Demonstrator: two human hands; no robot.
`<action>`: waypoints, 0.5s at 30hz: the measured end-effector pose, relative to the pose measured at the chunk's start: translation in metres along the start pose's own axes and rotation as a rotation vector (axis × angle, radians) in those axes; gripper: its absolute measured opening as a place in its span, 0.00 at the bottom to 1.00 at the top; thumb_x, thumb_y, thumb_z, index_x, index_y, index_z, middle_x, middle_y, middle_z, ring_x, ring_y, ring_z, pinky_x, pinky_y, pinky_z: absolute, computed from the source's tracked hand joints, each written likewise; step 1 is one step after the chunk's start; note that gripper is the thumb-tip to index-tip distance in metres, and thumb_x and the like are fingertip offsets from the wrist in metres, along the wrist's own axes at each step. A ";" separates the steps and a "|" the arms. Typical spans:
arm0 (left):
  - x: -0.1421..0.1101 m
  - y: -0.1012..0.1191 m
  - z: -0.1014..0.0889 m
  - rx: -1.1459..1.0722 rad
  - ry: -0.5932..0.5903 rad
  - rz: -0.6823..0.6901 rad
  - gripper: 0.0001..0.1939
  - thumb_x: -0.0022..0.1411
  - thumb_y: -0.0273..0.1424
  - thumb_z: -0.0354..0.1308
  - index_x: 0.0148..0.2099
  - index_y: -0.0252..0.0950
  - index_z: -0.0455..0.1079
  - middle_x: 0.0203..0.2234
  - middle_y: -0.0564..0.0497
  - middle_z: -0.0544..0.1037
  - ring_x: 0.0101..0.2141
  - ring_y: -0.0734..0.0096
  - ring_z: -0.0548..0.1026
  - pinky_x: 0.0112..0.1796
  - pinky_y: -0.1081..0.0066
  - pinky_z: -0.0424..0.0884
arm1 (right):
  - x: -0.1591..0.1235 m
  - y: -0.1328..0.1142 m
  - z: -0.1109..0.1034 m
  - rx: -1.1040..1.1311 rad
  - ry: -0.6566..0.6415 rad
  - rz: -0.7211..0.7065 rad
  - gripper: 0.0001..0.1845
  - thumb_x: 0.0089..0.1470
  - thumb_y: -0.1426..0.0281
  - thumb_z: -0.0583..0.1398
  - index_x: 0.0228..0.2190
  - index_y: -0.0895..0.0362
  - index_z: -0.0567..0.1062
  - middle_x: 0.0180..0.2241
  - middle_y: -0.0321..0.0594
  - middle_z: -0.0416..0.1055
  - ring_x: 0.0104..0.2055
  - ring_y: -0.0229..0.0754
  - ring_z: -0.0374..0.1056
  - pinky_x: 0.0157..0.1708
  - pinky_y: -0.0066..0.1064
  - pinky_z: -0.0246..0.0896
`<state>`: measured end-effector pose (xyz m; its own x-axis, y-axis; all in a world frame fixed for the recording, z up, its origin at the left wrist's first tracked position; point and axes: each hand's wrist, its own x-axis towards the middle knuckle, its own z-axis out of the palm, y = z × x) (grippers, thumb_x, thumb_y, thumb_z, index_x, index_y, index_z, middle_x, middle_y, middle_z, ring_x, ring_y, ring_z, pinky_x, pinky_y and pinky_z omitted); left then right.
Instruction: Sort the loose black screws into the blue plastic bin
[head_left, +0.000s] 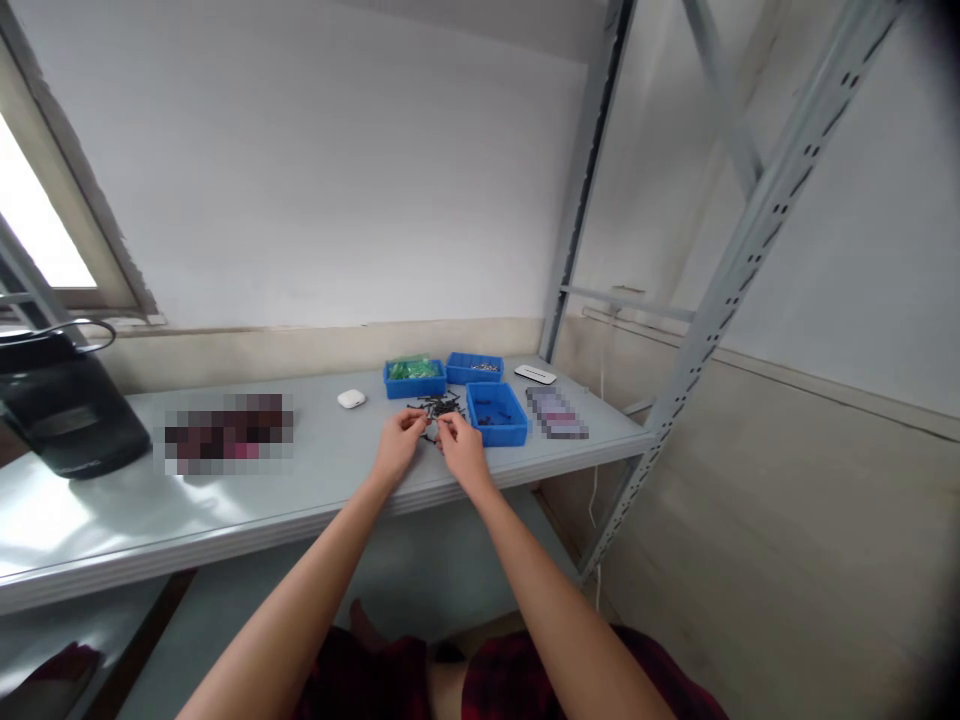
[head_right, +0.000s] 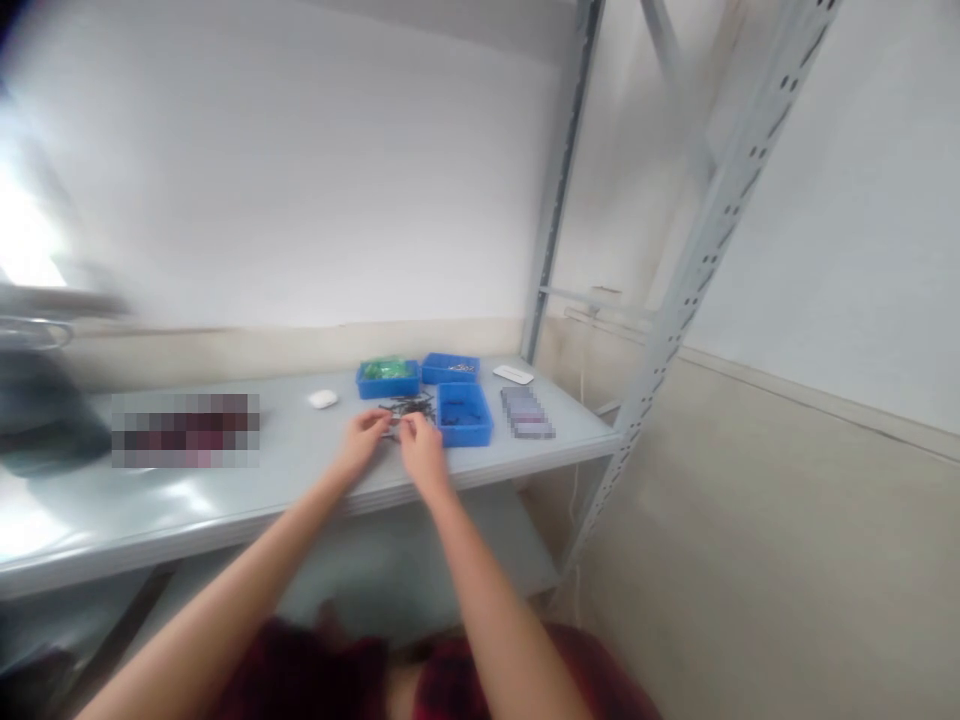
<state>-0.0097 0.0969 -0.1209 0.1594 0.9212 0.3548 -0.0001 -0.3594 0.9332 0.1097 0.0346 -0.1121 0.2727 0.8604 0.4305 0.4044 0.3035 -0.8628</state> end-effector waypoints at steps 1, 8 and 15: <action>0.000 0.001 0.000 0.004 -0.006 0.002 0.13 0.52 0.34 0.57 0.37 0.32 0.75 0.32 0.44 0.80 0.35 0.63 0.76 0.39 0.67 0.70 | 0.001 0.001 0.000 0.015 0.011 0.017 0.10 0.56 0.66 0.53 0.36 0.54 0.73 0.27 0.39 0.74 0.29 0.42 0.71 0.30 0.31 0.66; 0.002 -0.003 -0.001 0.032 -0.013 -0.001 0.13 0.52 0.35 0.57 0.37 0.33 0.75 0.32 0.45 0.80 0.33 0.64 0.76 0.37 0.68 0.69 | 0.003 0.005 0.002 0.014 0.024 0.042 0.11 0.55 0.65 0.54 0.38 0.54 0.72 0.27 0.38 0.74 0.28 0.41 0.71 0.30 0.32 0.66; 0.001 -0.002 -0.001 0.011 -0.020 -0.012 0.14 0.53 0.37 0.56 0.37 0.33 0.74 0.33 0.45 0.79 0.32 0.65 0.76 0.36 0.68 0.70 | 0.002 0.001 0.001 0.008 0.027 0.060 0.10 0.55 0.65 0.54 0.37 0.54 0.73 0.27 0.38 0.74 0.30 0.41 0.71 0.32 0.32 0.66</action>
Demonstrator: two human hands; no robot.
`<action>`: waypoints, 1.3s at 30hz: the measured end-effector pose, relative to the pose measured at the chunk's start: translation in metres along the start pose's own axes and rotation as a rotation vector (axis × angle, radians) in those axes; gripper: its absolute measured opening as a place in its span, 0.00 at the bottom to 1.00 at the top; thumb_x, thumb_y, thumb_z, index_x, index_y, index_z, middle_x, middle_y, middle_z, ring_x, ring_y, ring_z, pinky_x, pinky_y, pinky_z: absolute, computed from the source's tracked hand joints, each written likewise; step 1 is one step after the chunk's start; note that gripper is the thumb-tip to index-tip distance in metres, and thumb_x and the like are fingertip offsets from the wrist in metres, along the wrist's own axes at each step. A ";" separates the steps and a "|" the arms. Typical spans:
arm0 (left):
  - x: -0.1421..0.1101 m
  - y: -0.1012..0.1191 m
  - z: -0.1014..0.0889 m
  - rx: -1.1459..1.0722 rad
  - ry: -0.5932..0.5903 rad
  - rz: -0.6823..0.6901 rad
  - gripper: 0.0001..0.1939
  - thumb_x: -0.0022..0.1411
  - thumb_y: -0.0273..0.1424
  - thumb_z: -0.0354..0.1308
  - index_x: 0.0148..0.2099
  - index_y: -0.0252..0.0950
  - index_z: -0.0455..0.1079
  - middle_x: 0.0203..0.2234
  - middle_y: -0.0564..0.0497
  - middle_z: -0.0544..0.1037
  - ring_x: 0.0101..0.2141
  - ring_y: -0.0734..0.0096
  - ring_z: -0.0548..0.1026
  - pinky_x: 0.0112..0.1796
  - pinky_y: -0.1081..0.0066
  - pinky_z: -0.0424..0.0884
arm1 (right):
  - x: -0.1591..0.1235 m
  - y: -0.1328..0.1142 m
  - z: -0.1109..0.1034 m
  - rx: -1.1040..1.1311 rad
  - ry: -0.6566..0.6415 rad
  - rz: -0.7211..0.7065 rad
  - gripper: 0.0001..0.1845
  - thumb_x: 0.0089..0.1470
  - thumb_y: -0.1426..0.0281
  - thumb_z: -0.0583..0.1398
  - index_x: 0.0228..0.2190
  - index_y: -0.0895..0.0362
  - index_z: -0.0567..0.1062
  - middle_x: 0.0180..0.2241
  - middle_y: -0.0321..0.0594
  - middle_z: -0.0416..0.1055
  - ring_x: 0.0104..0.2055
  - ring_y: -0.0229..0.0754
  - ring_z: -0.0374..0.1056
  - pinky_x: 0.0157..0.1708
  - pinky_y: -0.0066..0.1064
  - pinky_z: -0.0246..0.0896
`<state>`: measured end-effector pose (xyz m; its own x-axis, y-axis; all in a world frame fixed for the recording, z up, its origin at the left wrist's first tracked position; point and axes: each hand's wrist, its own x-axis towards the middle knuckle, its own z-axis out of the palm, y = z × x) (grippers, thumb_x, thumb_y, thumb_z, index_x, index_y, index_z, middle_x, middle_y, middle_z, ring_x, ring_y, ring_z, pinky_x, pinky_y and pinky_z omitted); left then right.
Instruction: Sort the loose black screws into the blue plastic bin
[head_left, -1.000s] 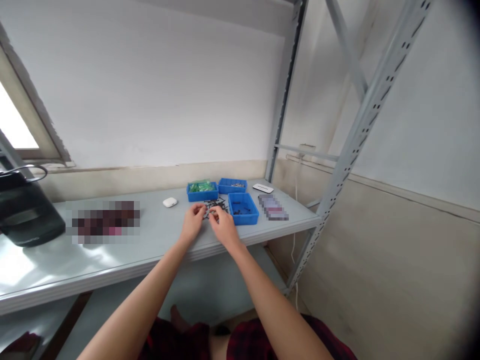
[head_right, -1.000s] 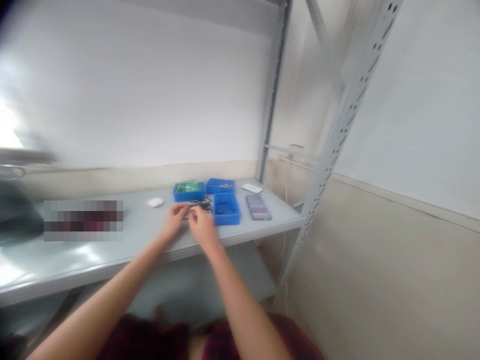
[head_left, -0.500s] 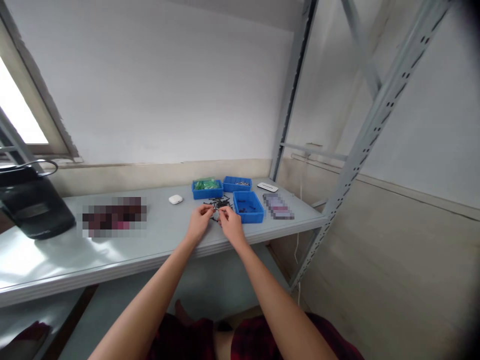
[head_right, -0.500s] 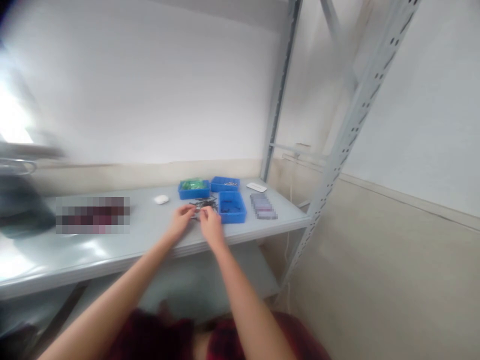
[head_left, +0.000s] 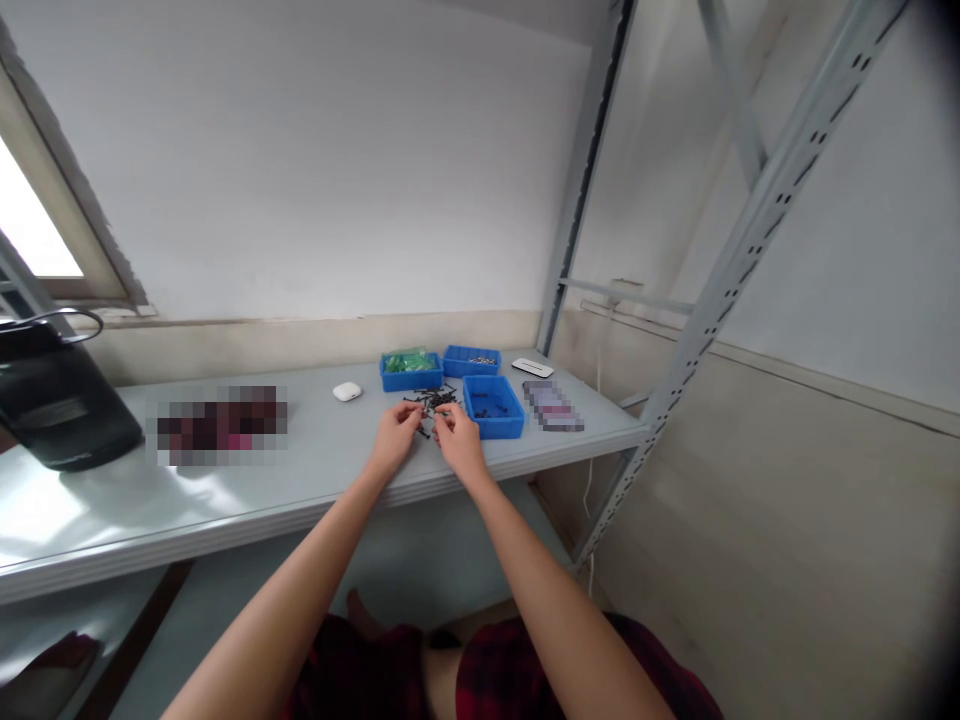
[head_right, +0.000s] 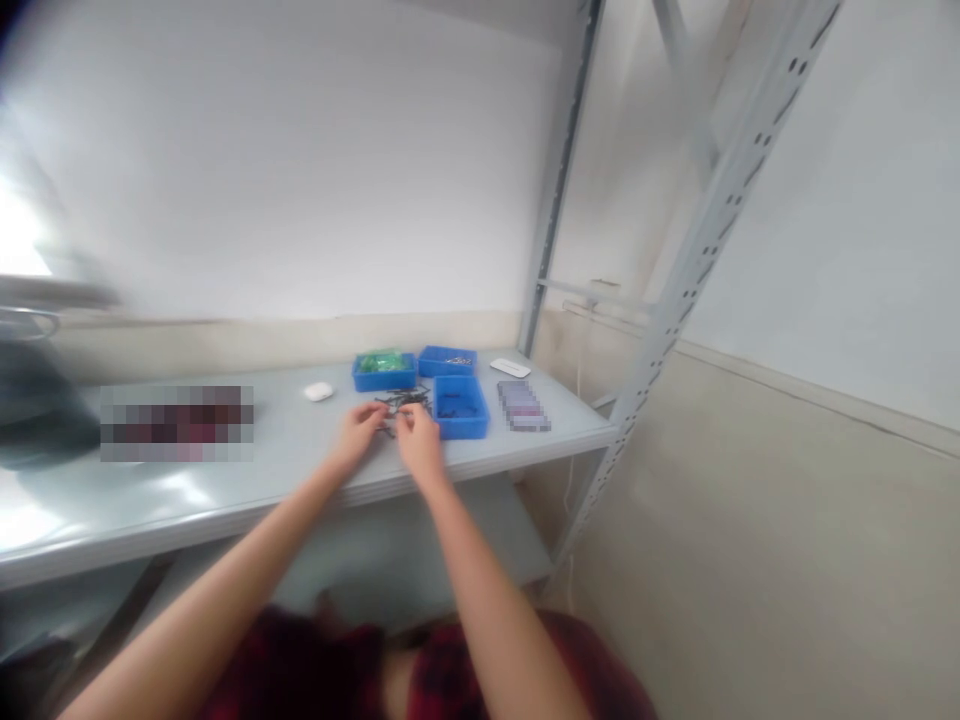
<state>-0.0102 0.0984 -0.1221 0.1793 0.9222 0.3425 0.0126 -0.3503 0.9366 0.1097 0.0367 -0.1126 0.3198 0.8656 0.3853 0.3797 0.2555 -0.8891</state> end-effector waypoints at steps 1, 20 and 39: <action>0.000 0.001 0.000 -0.002 -0.005 0.007 0.14 0.53 0.37 0.57 0.37 0.33 0.74 0.33 0.45 0.79 0.33 0.65 0.76 0.37 0.68 0.70 | 0.000 -0.001 0.000 -0.002 -0.001 -0.002 0.10 0.55 0.66 0.54 0.37 0.54 0.73 0.27 0.38 0.74 0.30 0.42 0.71 0.32 0.32 0.66; -0.003 0.010 0.001 0.023 0.036 0.020 0.12 0.55 0.36 0.57 0.38 0.34 0.74 0.34 0.44 0.80 0.36 0.62 0.76 0.41 0.65 0.70 | -0.003 -0.004 -0.001 -0.033 -0.031 -0.039 0.09 0.54 0.65 0.55 0.32 0.55 0.74 0.26 0.39 0.74 0.30 0.42 0.71 0.33 0.32 0.65; -0.007 0.016 0.000 -0.015 -0.006 -0.015 0.12 0.51 0.34 0.60 0.37 0.33 0.74 0.33 0.43 0.80 0.37 0.61 0.77 0.41 0.65 0.71 | 0.002 0.005 0.000 0.028 0.012 0.039 0.10 0.55 0.63 0.54 0.34 0.54 0.72 0.25 0.36 0.74 0.26 0.40 0.71 0.30 0.31 0.67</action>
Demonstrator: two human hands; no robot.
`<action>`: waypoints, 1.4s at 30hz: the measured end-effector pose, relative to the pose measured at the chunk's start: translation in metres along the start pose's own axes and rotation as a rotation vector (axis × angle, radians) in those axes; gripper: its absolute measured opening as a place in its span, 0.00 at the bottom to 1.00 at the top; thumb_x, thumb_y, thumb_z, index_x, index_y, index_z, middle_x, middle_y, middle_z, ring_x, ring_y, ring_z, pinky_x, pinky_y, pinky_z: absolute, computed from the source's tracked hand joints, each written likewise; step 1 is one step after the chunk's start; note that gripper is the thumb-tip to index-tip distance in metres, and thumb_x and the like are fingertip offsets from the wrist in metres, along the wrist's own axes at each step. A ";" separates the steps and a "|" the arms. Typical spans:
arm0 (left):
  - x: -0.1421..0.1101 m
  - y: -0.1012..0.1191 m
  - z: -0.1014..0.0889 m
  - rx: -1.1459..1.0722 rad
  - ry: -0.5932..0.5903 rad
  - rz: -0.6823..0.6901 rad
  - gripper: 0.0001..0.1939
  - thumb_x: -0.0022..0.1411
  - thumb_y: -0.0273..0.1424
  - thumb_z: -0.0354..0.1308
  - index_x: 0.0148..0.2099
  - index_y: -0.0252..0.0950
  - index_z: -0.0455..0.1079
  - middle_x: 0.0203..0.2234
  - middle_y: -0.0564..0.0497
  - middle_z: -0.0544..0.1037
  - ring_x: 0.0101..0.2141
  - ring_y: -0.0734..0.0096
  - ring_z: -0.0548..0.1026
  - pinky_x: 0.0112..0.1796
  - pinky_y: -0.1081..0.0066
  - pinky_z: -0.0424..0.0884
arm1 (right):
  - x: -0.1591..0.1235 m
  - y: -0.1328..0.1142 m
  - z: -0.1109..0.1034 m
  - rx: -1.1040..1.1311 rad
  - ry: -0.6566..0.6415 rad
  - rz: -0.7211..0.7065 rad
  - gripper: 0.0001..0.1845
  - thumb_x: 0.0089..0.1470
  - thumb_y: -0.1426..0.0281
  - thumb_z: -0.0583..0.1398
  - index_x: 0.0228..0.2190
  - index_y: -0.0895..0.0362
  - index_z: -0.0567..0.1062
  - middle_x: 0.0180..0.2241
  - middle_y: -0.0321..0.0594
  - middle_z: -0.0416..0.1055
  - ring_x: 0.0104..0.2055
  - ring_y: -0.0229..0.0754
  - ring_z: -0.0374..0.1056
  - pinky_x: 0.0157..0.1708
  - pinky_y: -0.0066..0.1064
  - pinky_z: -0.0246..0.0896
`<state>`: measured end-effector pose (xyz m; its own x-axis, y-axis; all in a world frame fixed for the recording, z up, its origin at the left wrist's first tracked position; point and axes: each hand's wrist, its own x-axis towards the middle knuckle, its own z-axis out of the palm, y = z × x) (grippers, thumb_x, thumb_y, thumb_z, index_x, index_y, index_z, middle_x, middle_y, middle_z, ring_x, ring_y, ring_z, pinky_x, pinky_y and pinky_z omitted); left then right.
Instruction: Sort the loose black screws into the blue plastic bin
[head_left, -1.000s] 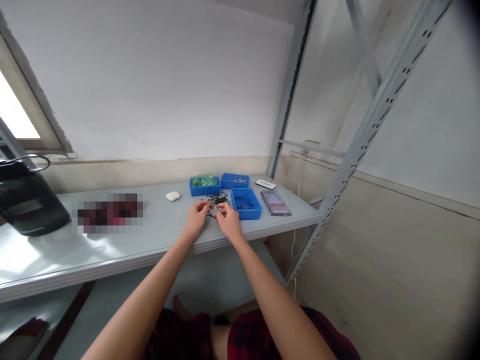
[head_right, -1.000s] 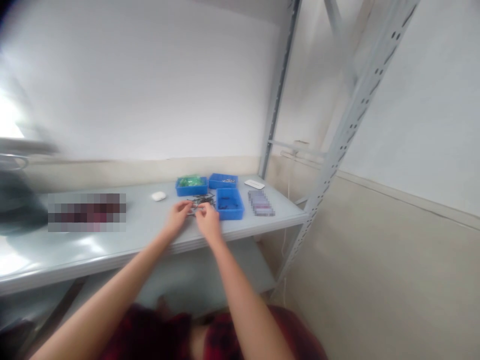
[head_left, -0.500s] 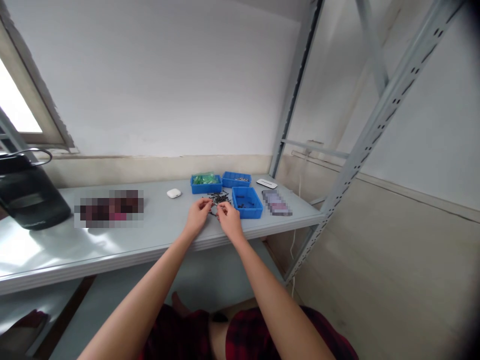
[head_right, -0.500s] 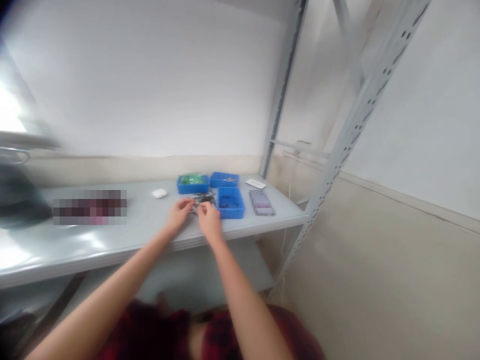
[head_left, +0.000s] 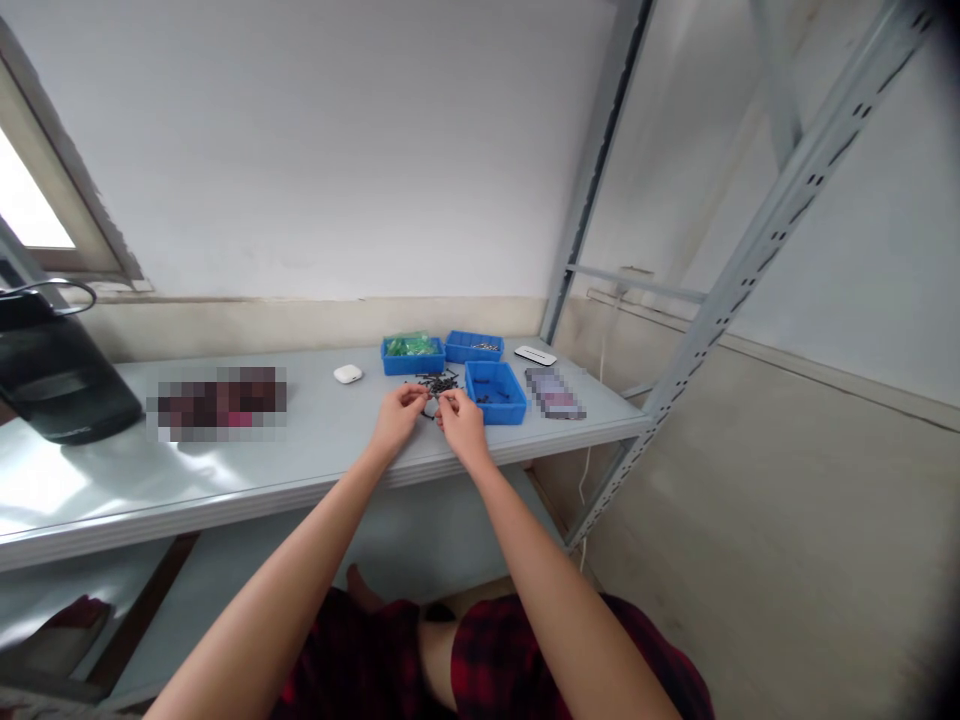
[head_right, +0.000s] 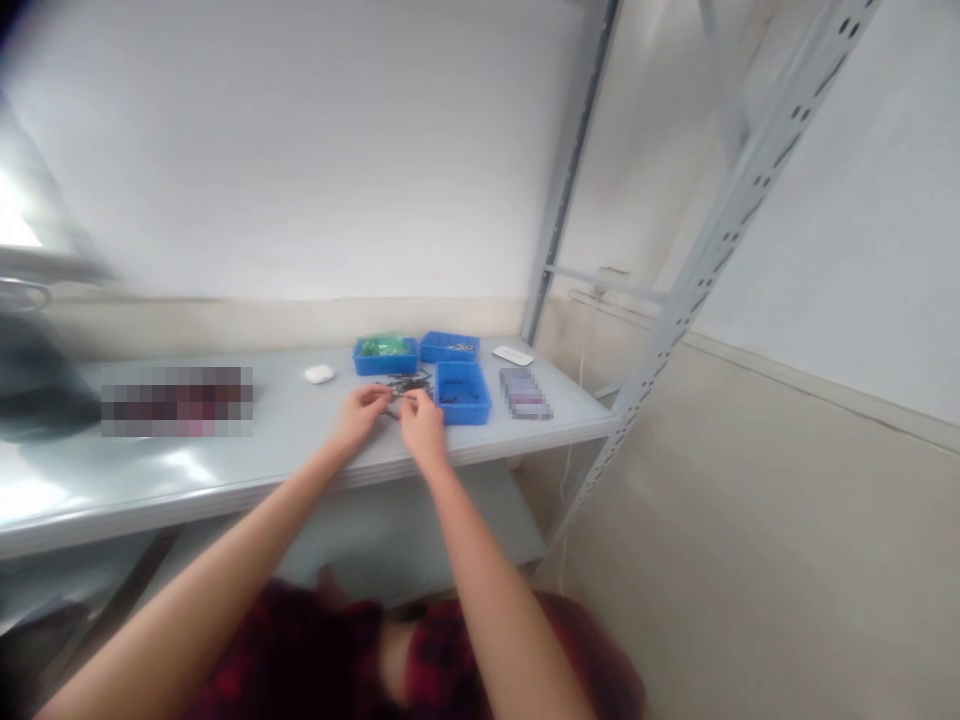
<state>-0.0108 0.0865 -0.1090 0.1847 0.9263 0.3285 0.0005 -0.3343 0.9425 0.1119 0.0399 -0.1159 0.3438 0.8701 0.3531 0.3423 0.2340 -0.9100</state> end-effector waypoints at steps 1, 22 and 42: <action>0.000 -0.001 0.000 0.004 -0.003 0.008 0.12 0.51 0.34 0.60 0.37 0.33 0.74 0.33 0.43 0.80 0.36 0.61 0.77 0.40 0.65 0.71 | 0.000 -0.001 0.000 -0.002 -0.001 -0.003 0.10 0.54 0.63 0.54 0.34 0.54 0.72 0.25 0.37 0.74 0.26 0.40 0.71 0.30 0.31 0.67; 0.001 0.001 0.005 -0.010 -0.077 -0.034 0.14 0.52 0.38 0.60 0.37 0.32 0.74 0.30 0.45 0.80 0.31 0.62 0.77 0.34 0.66 0.71 | -0.002 -0.005 -0.002 0.035 0.010 0.022 0.07 0.55 0.63 0.53 0.32 0.53 0.68 0.24 0.35 0.72 0.25 0.40 0.70 0.28 0.31 0.66; 0.000 0.000 0.002 -0.101 -0.026 -0.025 0.16 0.54 0.39 0.59 0.40 0.32 0.71 0.35 0.43 0.78 0.32 0.66 0.77 0.30 0.72 0.70 | -0.003 -0.004 0.000 -0.070 -0.083 -0.061 0.08 0.54 0.68 0.55 0.34 0.54 0.73 0.27 0.38 0.74 0.31 0.42 0.72 0.35 0.33 0.67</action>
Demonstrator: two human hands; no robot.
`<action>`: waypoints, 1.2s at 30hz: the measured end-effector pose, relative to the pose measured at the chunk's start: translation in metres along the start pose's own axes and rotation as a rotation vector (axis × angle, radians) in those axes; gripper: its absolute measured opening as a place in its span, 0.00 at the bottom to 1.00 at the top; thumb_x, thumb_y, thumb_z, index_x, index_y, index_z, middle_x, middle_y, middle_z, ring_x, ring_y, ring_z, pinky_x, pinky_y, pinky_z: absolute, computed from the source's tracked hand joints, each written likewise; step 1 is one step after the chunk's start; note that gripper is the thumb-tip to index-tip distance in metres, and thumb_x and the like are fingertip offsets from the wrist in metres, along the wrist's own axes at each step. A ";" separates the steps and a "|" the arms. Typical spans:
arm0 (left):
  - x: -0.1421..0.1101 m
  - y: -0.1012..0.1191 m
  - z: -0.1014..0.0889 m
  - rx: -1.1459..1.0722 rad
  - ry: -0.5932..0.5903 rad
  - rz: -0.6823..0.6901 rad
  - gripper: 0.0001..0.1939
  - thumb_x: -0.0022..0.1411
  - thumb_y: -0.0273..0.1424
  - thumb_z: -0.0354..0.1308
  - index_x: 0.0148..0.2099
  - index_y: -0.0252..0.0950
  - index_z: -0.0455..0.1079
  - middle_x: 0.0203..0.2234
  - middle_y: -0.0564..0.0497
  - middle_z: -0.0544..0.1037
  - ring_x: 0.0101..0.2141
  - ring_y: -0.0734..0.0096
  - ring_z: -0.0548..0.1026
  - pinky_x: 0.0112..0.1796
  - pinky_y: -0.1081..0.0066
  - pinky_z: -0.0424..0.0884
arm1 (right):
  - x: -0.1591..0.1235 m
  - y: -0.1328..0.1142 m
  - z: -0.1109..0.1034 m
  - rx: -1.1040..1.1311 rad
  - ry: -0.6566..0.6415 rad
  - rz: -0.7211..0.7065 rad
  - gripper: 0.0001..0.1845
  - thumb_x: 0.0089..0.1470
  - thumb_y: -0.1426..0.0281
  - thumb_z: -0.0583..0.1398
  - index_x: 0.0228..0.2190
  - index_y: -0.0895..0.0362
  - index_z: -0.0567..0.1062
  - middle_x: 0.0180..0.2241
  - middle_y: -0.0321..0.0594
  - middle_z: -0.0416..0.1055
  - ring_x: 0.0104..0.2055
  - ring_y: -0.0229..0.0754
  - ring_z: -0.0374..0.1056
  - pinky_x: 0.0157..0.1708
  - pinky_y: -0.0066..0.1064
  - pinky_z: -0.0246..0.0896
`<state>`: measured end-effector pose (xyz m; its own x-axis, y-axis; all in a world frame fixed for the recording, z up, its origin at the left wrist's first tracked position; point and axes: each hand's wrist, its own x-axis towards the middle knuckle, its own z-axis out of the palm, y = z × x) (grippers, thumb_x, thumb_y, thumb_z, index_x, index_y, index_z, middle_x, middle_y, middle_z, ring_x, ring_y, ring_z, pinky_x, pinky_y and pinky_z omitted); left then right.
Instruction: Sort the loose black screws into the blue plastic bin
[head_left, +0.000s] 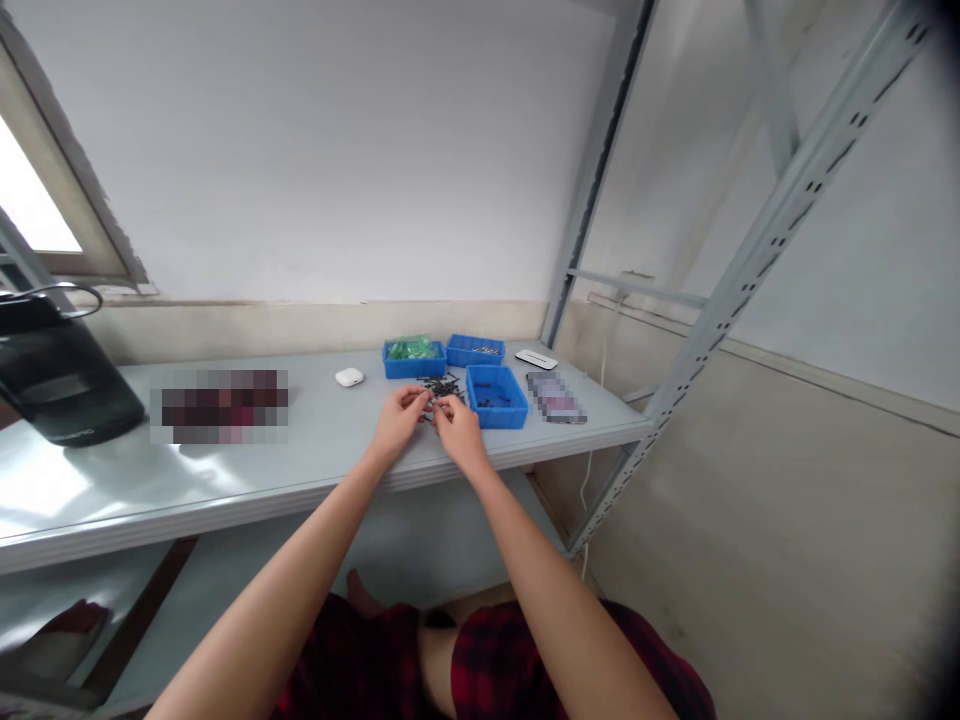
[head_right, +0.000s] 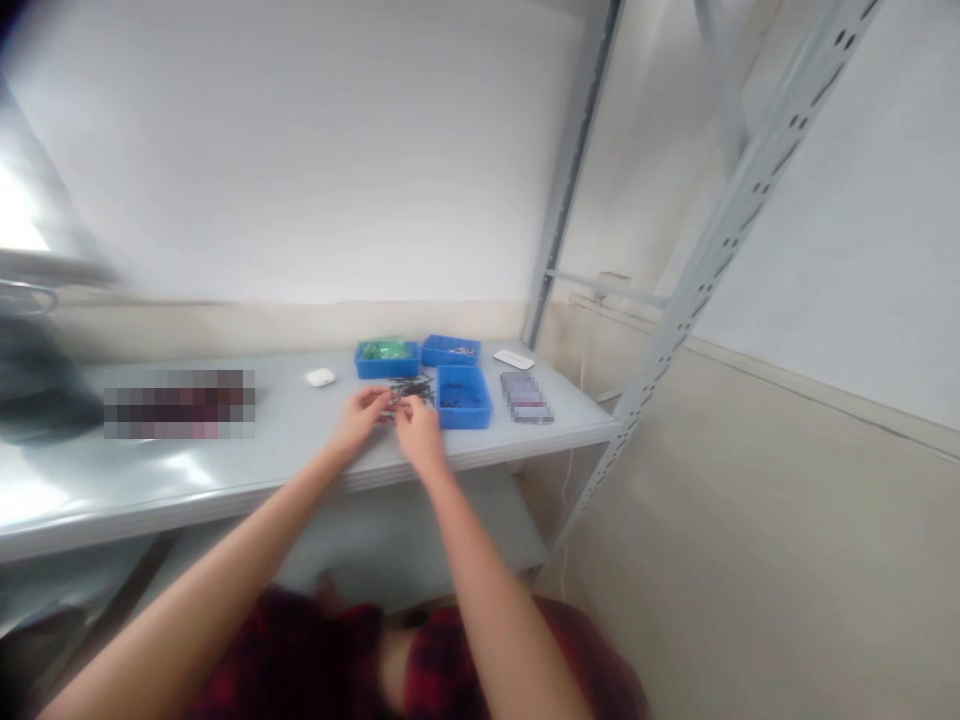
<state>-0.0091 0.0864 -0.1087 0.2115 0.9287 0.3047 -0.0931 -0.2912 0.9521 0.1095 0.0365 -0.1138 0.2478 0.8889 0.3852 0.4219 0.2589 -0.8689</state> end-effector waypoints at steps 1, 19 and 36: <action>0.000 0.000 0.000 -0.032 0.019 -0.018 0.16 0.55 0.39 0.59 0.41 0.32 0.70 0.36 0.43 0.78 0.32 0.67 0.76 0.29 0.72 0.71 | 0.000 0.000 0.000 -0.005 0.008 0.002 0.08 0.54 0.67 0.55 0.35 0.54 0.73 0.27 0.37 0.74 0.31 0.42 0.72 0.35 0.33 0.67; -0.001 -0.002 0.002 0.047 -0.084 0.055 0.18 0.54 0.37 0.59 0.45 0.33 0.65 0.24 0.50 0.77 0.27 0.69 0.74 0.32 0.70 0.68 | 0.000 -0.005 0.000 0.053 0.057 -0.006 0.12 0.56 0.68 0.52 0.38 0.54 0.73 0.29 0.38 0.75 0.29 0.40 0.73 0.36 0.34 0.68; 0.000 -0.005 0.001 0.070 -0.124 0.079 0.17 0.57 0.39 0.58 0.44 0.34 0.68 0.23 0.51 0.76 0.24 0.70 0.74 0.27 0.72 0.66 | -0.005 -0.010 -0.003 0.067 0.086 -0.030 0.13 0.56 0.66 0.53 0.41 0.55 0.72 0.27 0.38 0.74 0.29 0.41 0.72 0.36 0.34 0.67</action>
<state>-0.0075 0.0877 -0.1132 0.3250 0.8682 0.3749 -0.0473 -0.3810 0.9234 0.1065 0.0286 -0.1060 0.3108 0.8458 0.4337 0.3715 0.3119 -0.8745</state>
